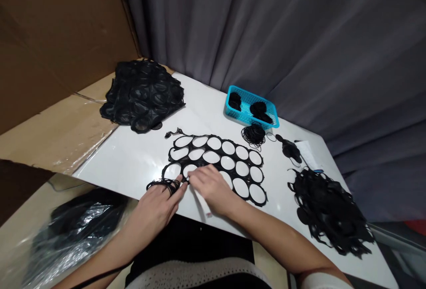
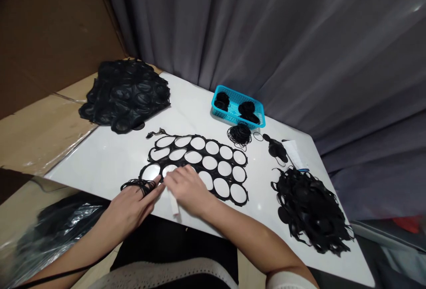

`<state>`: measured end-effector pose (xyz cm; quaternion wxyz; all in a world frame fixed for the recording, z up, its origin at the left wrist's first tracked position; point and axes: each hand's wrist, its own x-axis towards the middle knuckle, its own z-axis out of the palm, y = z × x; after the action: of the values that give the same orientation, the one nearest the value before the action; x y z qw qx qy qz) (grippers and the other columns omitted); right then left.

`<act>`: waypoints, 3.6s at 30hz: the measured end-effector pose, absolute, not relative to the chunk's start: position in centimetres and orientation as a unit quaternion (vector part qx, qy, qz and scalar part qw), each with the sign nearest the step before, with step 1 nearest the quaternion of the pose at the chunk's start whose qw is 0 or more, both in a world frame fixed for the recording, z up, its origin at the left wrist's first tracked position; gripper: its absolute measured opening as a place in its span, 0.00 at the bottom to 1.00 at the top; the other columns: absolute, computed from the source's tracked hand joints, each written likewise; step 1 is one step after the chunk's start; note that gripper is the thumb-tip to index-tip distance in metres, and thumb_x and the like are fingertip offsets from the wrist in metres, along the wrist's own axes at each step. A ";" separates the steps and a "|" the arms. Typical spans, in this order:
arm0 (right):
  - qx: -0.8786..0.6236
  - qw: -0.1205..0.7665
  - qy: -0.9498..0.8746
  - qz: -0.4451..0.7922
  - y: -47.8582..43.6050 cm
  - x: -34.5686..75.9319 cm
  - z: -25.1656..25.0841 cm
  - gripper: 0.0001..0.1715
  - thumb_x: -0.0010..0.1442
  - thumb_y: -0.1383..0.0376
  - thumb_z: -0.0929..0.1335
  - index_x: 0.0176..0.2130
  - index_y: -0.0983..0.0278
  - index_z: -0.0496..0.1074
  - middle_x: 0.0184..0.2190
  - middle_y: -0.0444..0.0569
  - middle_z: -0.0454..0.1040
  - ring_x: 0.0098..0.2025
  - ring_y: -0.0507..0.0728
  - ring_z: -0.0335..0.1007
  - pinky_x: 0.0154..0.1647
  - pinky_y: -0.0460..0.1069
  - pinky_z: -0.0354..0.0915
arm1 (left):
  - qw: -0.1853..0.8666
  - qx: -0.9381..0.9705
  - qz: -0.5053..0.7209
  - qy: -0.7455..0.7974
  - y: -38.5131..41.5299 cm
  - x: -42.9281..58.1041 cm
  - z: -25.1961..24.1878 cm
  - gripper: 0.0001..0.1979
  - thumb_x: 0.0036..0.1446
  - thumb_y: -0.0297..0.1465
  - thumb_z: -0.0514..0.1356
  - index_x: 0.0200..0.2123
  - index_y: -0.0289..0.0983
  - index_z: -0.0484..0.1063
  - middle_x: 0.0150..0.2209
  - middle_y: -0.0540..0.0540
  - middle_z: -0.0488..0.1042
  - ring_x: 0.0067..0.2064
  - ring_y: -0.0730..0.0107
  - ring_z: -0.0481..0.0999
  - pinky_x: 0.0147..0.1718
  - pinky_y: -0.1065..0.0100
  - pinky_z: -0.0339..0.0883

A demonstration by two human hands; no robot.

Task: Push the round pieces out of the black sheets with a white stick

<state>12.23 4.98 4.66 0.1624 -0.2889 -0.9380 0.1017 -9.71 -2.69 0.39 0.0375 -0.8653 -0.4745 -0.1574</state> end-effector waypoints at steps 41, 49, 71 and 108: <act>-0.406 0.304 -0.704 0.496 5.0 12.5 5.0 0.10 0.60 0.66 0.70 0.27 0.61 0.68 0.40 0.47 0.78 0.44 0.57 0.76 0.47 0.52 0.69 | 0.049 -0.861 -0.155 -0.481 -3.0 -9.5 0.1 0.22 0.69 0.26 0.48 0.63 0.37 0.67 0.36 0.40 0.77 0.34 0.58 0.72 0.35 0.60 0.62; -0.409 0.294 -0.723 0.473 5.1 12.2 4.2 0.12 0.61 0.68 0.70 0.27 0.60 0.66 0.39 0.47 0.77 0.43 0.56 0.75 0.45 0.50 0.68 | 0.032 -0.853 -0.182 -0.488 -3.2 -9.3 -0.1 0.23 0.68 0.25 0.50 0.64 0.38 0.67 0.37 0.40 0.77 0.35 0.59 0.73 0.37 0.60 0.62; -0.545 0.386 -0.670 0.323 15.2 17.2 5.7 0.11 0.62 0.59 0.67 0.30 0.60 0.66 0.40 0.52 0.80 0.37 0.58 0.75 0.37 0.51 0.69 | -0.014 -0.859 -0.197 -0.473 -3.6 -9.7 -0.1 0.23 0.67 0.24 0.53 0.64 0.41 0.66 0.48 0.39 0.79 0.39 0.60 0.77 0.39 0.60 0.68; -0.335 0.272 -0.767 0.474 4.5 8.8 4.1 0.11 0.63 0.69 0.68 0.30 0.61 0.65 0.38 0.45 0.73 0.42 0.54 0.72 0.44 0.49 0.65 | 0.061 -0.836 -0.232 -0.493 -4.9 -11.8 0.4 0.20 0.68 0.25 0.54 0.61 0.35 0.70 0.51 0.35 0.77 0.49 0.53 0.77 0.46 0.56 0.69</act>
<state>8.83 4.45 4.13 0.2724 -0.3350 -0.7672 0.4743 -11.80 -4.95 0.41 0.0608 -0.8364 -0.4927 -0.2322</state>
